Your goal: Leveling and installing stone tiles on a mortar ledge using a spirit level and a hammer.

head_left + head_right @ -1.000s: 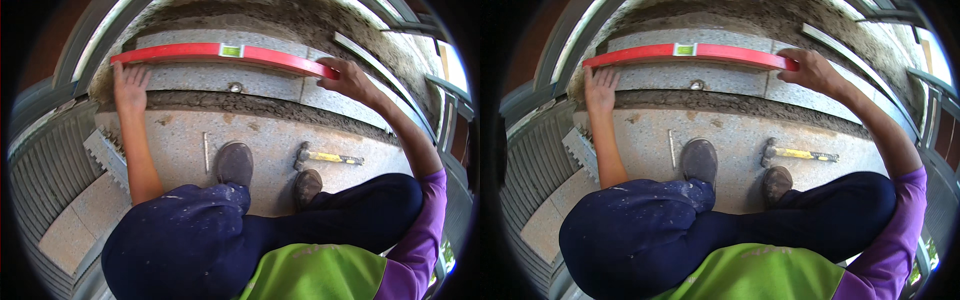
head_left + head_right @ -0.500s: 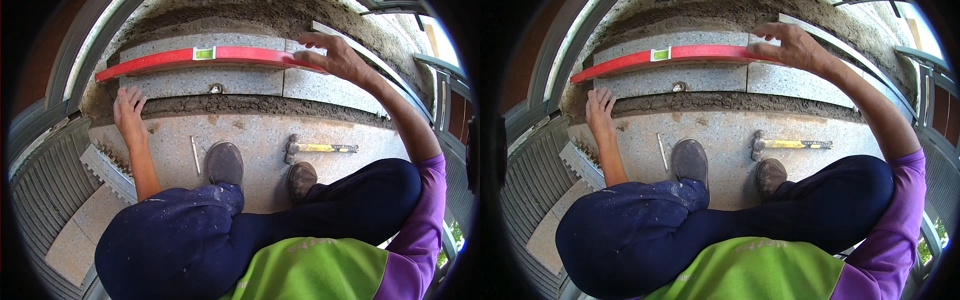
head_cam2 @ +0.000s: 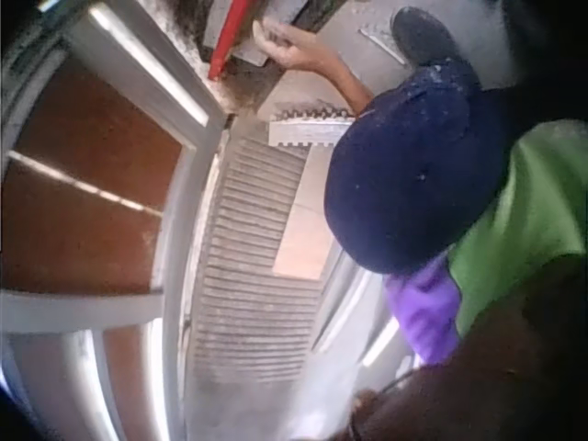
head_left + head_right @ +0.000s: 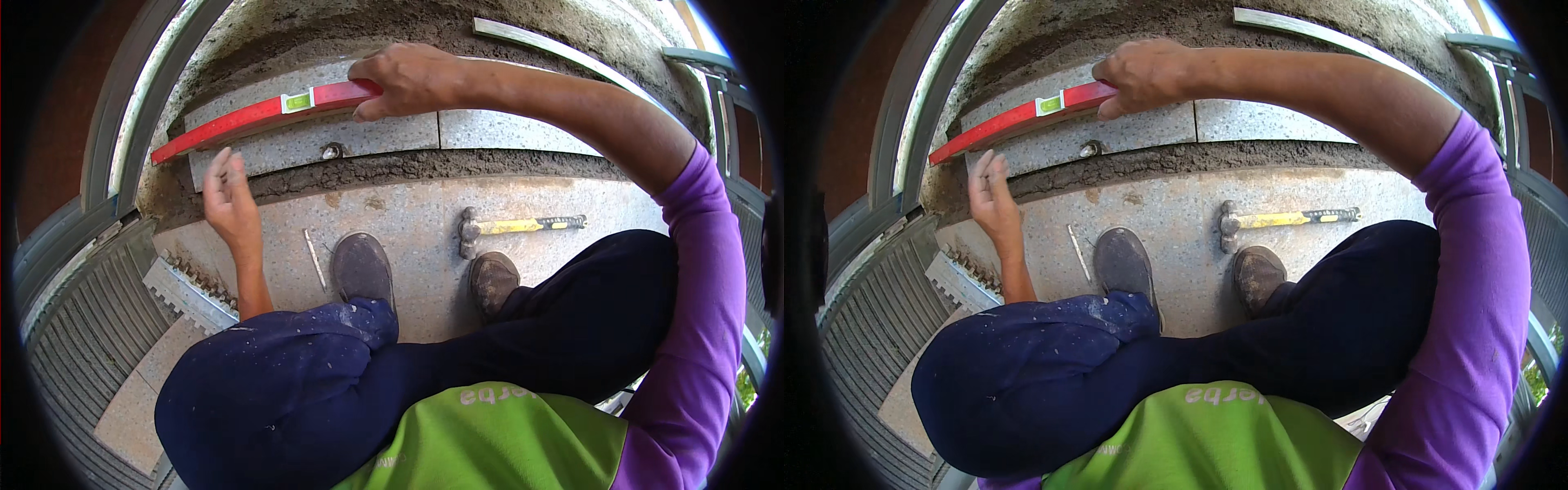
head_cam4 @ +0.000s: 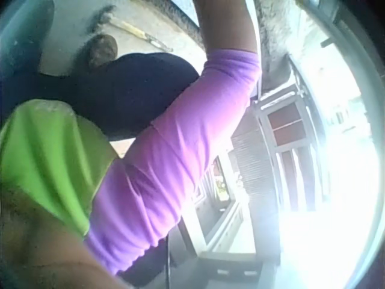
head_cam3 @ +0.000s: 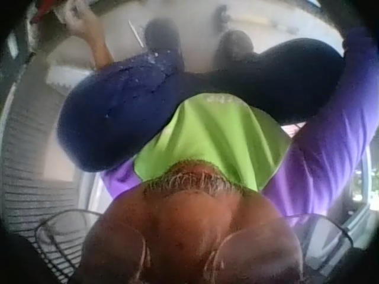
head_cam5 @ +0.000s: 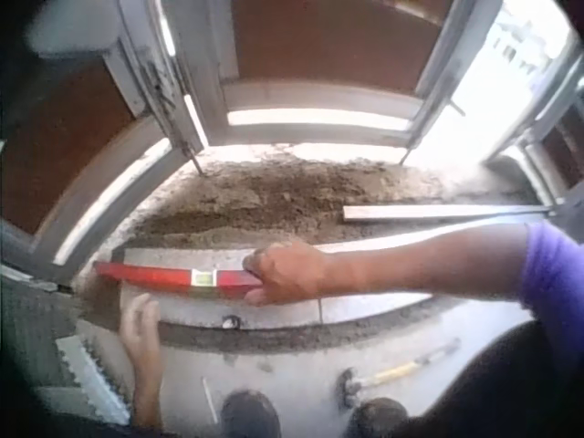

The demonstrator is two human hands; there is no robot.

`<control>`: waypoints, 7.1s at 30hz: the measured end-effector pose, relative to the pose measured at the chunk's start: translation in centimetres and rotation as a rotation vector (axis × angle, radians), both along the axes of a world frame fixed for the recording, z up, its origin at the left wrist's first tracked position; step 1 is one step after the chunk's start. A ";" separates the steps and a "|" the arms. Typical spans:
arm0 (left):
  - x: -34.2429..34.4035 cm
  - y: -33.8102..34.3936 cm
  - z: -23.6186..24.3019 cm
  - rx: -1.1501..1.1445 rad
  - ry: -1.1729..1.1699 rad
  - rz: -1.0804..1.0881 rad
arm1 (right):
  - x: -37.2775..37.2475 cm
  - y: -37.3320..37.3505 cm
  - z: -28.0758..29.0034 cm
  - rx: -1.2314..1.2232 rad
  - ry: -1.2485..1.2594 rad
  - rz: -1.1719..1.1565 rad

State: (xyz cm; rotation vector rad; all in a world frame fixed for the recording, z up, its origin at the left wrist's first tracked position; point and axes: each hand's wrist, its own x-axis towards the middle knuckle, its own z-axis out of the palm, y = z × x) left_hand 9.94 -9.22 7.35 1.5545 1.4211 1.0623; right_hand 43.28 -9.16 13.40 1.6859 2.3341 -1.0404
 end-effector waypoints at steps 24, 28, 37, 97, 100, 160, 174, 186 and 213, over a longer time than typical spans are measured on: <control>-2.6 -2.1 -6.0 0.173 0.869 -0.163 | -1.5 -1.2 -3.9 0.348 0.204 -0.071; -2.7 -2.2 -6.0 0.161 0.871 -0.159 | -1.6 -1.1 -4.2 0.317 0.164 -0.094; -2.2 -2.2 -6.2 0.161 0.890 -0.168 | -1.7 -1.4 -1.6 0.206 0.090 -0.181; -12.2 6.0 -8.1 -0.045 0.805 0.032 | 3.1 -4.7 -2.4 0.304 0.046 -0.161; -12.4 6.0 -8.4 -0.043 0.714 0.011 | 2.8 -4.5 -2.6 0.306 0.015 -0.130; -11.5 5.6 -8.0 0.007 0.816 0.034 | 2.7 -4.1 -3.4 0.284 -0.010 -0.144; -11.3 5.4 -8.1 0.018 0.820 0.038 | 2.8 -4.2 -3.5 0.289 -0.014 -0.146; -11.7 5.6 -8.5 0.013 0.839 0.036 | 2.7 -4.0 -3.2 0.281 -0.008 -0.148; -12.5 6.2 -9.0 0.102 0.822 -0.018 | 2.6 -3.8 -2.7 0.202 -0.044 -0.187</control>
